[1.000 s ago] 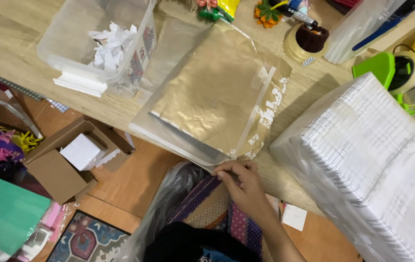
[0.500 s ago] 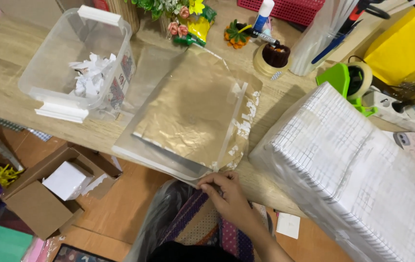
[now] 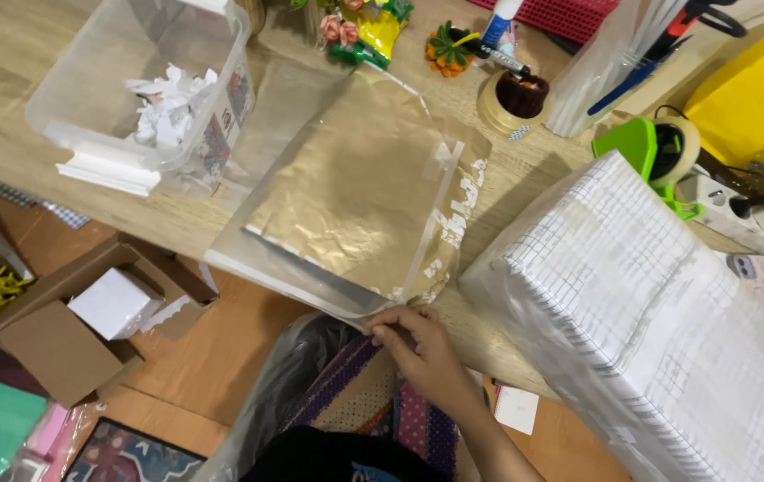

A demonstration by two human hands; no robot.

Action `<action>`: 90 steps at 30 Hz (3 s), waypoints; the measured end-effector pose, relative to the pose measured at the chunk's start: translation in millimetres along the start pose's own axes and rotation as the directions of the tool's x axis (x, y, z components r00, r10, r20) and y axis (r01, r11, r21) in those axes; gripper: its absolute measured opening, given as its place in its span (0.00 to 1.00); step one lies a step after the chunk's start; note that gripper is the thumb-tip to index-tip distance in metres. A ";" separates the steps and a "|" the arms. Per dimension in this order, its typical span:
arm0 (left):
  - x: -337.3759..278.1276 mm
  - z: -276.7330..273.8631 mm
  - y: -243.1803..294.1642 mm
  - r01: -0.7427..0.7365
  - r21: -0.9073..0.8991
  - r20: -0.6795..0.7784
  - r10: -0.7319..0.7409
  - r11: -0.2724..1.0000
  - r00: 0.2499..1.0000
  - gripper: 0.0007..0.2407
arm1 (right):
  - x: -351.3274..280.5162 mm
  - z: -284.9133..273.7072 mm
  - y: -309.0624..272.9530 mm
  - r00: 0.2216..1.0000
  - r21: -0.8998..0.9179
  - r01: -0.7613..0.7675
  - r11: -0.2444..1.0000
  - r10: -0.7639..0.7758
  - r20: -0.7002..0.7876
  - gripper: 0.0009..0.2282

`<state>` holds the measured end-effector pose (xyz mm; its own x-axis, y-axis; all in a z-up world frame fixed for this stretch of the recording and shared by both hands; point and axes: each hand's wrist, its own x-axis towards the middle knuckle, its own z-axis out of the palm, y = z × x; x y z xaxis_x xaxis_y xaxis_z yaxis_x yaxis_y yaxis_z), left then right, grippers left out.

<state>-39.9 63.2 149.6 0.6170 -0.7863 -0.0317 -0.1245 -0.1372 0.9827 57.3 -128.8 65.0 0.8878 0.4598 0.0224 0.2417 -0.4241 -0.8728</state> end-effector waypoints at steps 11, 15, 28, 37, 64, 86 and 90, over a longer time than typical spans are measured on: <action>31.0 -0.5 -82.7 0.427 -0.171 -0.598 -0.438 0.888 0.671 0.07 | 3.7 12.6 -3.5 0.996 -0.020 0.016 1.000 -0.018 -0.090 0.08; 48.1 15.3 -108.0 0.336 -0.203 -0.847 -0.337 0.920 0.411 0.08 | 4.0 15.9 -2.6 0.991 -0.032 0.035 0.999 -0.039 -0.129 0.07; 56.1 18.6 -118.2 0.370 0.111 -0.965 0.010 0.922 0.263 0.06 | 9.8 13.9 -1.3 0.984 -0.264 0.151 0.953 -0.169 -0.048 0.07; 58.1 15.8 -118.9 0.259 -0.006 -0.968 -0.071 0.966 0.241 0.06 | 17.5 11.7 -17.2 0.983 -0.268 0.170 0.948 -0.183 -0.025 0.06; 73.8 19.4 -139.3 0.175 0.003 -0.991 -0.020 0.985 0.129 0.07 | 38.6 31.0 -16.4 0.896 -0.380 0.377 0.845 -0.437 -0.081 0.05; 68.1 9.1 -120.7 0.662 0.305 -0.943 0.120 0.684 0.311 0.05 | 31.8 35.3 -9.6 0.870 -0.390 0.313 0.866 -0.426 -0.247 0.03; 63.7 11.5 -127.6 0.654 0.346 -0.932 0.166 0.673 0.323 0.04 | 40.6 9.8 -27.1 0.878 -0.215 0.283 0.935 -0.343 -0.334 0.07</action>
<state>6.3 23.7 20.1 0.9025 0.2846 0.3231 0.0504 -0.8151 0.5772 82.9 -91.0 84.8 0.8274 0.2887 0.4818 0.5616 -0.4339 -0.7045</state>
